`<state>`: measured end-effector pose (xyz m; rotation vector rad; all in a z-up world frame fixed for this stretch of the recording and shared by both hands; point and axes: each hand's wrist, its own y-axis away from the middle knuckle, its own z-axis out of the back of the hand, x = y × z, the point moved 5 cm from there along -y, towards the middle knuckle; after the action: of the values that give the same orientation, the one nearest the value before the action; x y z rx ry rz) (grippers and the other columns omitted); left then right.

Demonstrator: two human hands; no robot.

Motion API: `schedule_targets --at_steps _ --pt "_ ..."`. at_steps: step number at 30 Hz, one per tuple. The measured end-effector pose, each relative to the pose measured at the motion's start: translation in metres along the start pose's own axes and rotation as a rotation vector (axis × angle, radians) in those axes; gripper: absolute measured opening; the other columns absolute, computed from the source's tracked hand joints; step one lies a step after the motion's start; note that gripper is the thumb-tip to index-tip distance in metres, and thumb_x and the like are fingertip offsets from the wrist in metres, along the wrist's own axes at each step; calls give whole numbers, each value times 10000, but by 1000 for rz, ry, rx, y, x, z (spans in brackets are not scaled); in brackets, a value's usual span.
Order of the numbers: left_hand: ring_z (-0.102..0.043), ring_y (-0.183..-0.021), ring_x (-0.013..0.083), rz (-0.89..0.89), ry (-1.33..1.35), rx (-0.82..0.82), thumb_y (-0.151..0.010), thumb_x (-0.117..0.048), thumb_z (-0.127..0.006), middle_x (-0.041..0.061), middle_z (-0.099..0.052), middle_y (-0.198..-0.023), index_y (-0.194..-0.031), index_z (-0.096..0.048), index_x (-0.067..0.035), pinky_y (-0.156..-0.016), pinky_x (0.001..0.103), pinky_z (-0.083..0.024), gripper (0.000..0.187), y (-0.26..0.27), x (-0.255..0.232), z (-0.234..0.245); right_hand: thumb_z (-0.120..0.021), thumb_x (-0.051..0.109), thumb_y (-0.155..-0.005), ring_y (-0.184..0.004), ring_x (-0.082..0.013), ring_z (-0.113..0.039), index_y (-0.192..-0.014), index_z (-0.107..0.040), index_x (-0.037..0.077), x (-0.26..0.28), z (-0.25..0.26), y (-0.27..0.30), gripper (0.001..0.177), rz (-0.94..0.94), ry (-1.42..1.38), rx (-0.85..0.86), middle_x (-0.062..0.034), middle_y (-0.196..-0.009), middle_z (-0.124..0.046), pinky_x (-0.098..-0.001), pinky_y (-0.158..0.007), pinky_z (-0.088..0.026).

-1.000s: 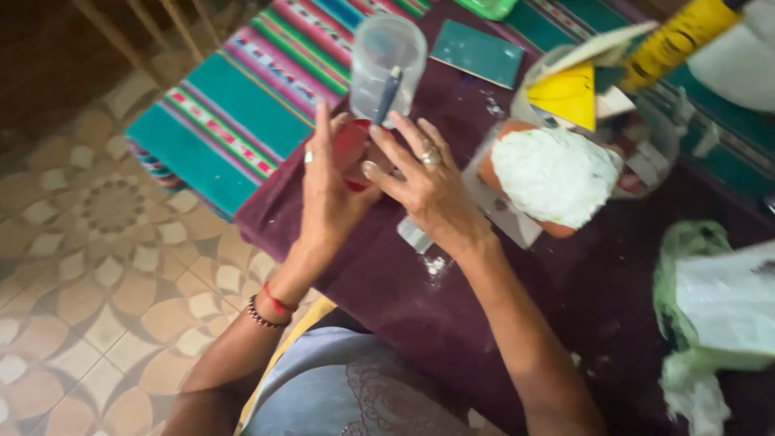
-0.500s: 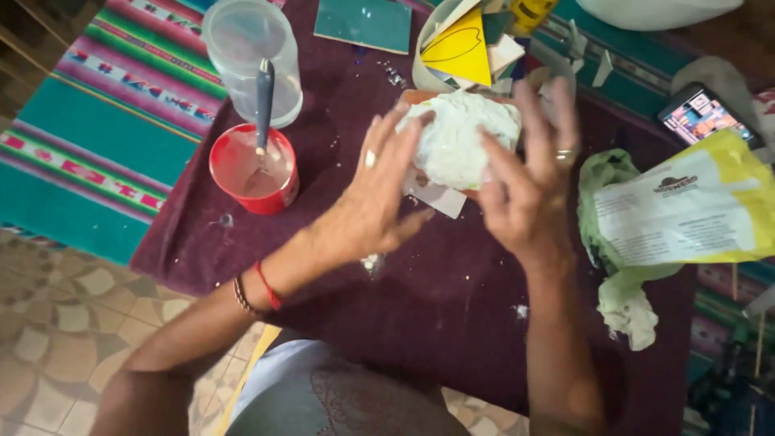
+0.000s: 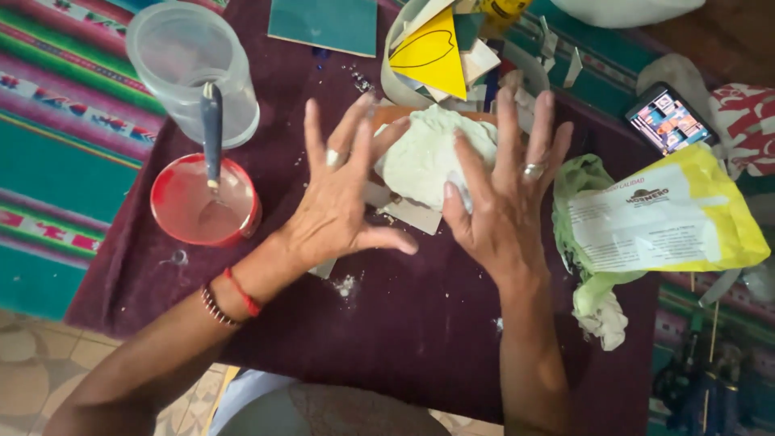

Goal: Smoothing white grout over a small terracotta object using fingers and a small spatula to create a uniform surface.

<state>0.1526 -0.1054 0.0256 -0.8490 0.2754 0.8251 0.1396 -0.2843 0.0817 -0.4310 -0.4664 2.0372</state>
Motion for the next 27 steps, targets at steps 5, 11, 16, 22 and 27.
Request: schedule_targets --at_steps 5,11,16,22,27 --pt "-188 -1654 418 -123 -44 -149 -864 -914 -474 102 -407 -1719 -1635 190 -51 -1266 765 76 1334 23 8 -13 -486 373 -1103 -1568 -451 -71 -1336 -784 161 14 -4 2 433 69 9 65 -189 -1693 -193 -751 -1252 -90" --pt "-224 -1593 389 -211 -130 -38 -932 -891 -383 107 -483 -1620 -1626 -137 -50 -1167 811 21 1118 20 -2 -17 -406 401 -1131 -1580 -431 -57 -1388 -759 173 10 -3 3 492 -14 103 84 -137 -1717 -169 -715 -1274 -74" --pt "-241 -1614 447 -283 -161 -94 -1015 -873 -428 145 -407 -1708 -1644 41 -54 -1185 845 -25 1134 25 -2 -26 -557 210 -1061 -1547 -484 -113 -1417 -697 123 19 -1 0 393 14 54 94 -222 -1666 -218 -768 -1237 -163" --pt "-236 -1636 398 -183 -149 -152 -957 -918 -449 95 -475 -1682 -1649 83 -38 -1217 820 17 1240 21 5 -19 -469 282 -1116 -1520 -511 -85 -1290 -728 50 19 15 -4 389 -89 87 126 -259 -1652 -290 -791 -1208 -114" --pt "-208 -1644 414 -175 -127 -131 -946 -914 -450 106 -390 -1720 -1638 118 -23 -1220 838 11 1263 24 5 -22 -715 259 -1019 -1586 -432 -19 -1449 -706 216 23 -16 6 431 -26 107 143 -137 -1726 -80 -759 -1269 -118"
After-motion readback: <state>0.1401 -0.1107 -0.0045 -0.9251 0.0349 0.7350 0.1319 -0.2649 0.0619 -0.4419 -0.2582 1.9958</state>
